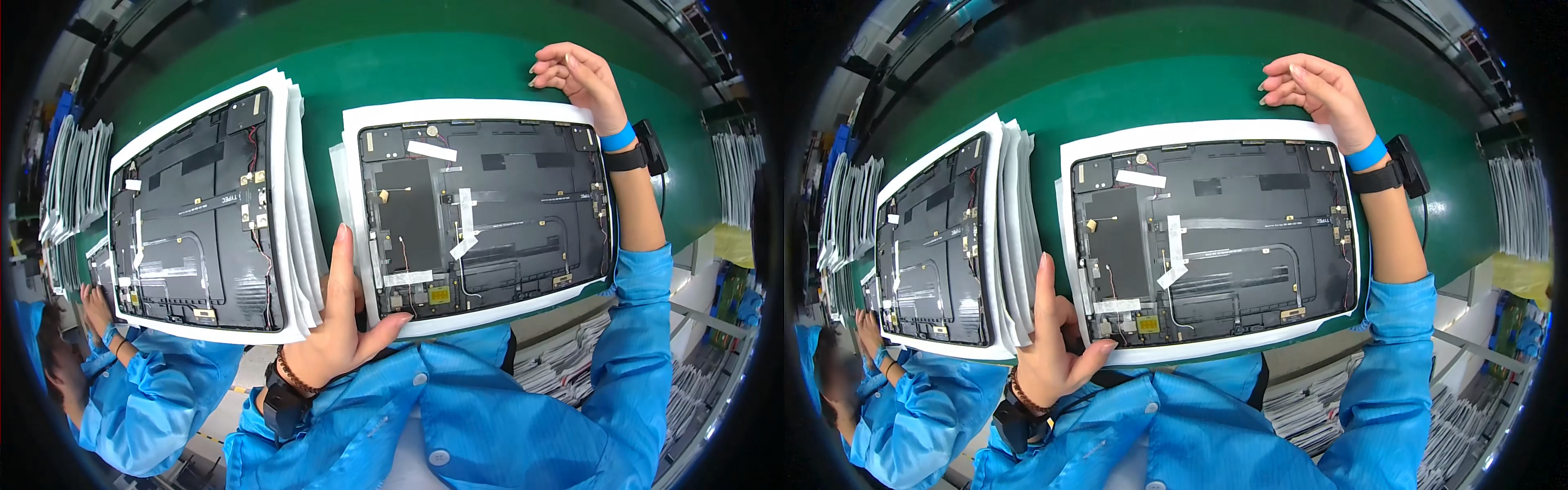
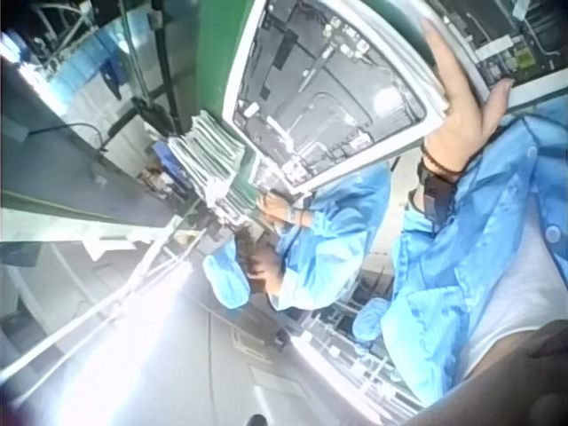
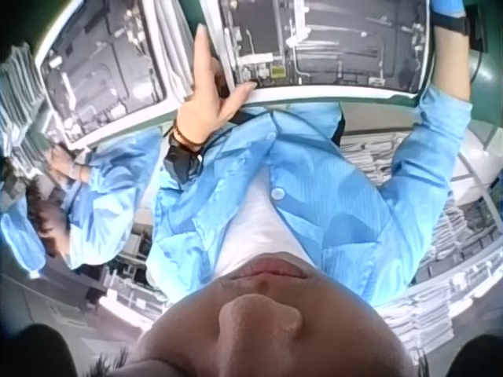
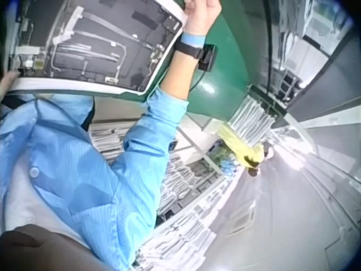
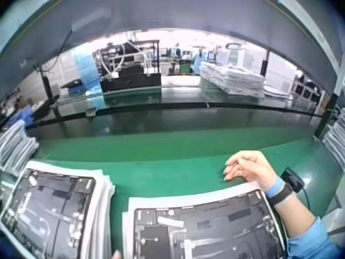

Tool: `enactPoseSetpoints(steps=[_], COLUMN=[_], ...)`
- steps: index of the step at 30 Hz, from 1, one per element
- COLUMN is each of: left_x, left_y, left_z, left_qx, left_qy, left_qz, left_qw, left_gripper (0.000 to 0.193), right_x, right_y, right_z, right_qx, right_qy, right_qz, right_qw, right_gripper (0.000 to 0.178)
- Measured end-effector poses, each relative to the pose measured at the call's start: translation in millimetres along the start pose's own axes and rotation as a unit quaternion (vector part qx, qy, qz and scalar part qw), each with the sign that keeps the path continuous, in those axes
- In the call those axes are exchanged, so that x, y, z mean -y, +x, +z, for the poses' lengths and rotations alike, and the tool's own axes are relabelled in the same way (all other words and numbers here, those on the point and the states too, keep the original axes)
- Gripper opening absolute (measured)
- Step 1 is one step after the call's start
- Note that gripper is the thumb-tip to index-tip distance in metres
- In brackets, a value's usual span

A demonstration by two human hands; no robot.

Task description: Installing small components and internal wiring into a tablet or laptop chassis on a production line.

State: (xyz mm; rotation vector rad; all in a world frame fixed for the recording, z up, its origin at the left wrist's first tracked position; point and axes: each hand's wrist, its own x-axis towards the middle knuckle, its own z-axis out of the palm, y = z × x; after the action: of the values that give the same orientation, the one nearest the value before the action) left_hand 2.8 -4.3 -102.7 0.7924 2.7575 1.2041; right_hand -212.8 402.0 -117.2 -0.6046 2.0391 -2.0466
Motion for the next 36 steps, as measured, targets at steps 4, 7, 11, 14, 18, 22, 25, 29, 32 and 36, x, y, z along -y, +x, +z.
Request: enactPoseSetpoints(steps=[4,7,11,14,18,22,25,29,32,36], left_x=[1.4,-0.3,1.7,-0.4,-9.8,-15.7,-18.3,-15.7,-14.9,-26.1], left_y=[-2.1,-0.6,-1.7,-0.9,2.1,3.1,6.6,5.7,7.2,14.6], left_z=[1.8,-1.1,-1.2,-3.7,-2.6,0.7,2.8,10.0,11.3,10.7], left_qx=[-0.008,0.001,0.018,0.016,-0.034,-0.045,-0.059,-0.076,-0.097,-0.098], left_qy=[0.001,0.026,-0.008,0.031,-0.027,-0.053,-0.014,-0.022,-0.029,-0.051], left_qz=[0.004,0.013,-0.003,0.007,-0.03,-0.083,-0.081,-0.113,-0.127,-0.176], left_qw=[1.0,1.0,1.0,0.999,0.999,0.994,0.995,0.99,0.987,0.978], left_gripper=[0.118,0.119,0.117,0.105,0.078,0.064,0.062,0.055,0.042,0.033], right_x=[2.2,1.7,0.1,0.7,4.0,2.0,2.6,1.3,1.6,-2.3], right_y=[0.4,-0.4,-1.0,-1.2,-0.6,-0.8,-0.1,1.4,0.8,0.4], right_z=[4.1,0.6,1.3,2.3,6.0,5.0,5.7,3.9,4.4,4.7], right_qx=[-0.001,0.0,-0.004,-0.002,-0.001,-0.002,-0.005,0.006,0.004,-0.004], right_qy=[-0.004,-0.025,-0.027,-0.031,-0.046,-0.045,-0.055,-0.062,-0.064,-0.064], right_qz=[-0.011,-0.005,-0.006,-0.008,-0.005,-0.01,-0.007,-0.015,-0.013,-0.005], right_qw=[1.0,1.0,1.0,0.999,0.999,0.999,0.998,0.998,0.998,0.998], right_gripper=[0.036,0.036,0.035,0.035,0.035,0.034,0.033,0.033,0.033,0.033])
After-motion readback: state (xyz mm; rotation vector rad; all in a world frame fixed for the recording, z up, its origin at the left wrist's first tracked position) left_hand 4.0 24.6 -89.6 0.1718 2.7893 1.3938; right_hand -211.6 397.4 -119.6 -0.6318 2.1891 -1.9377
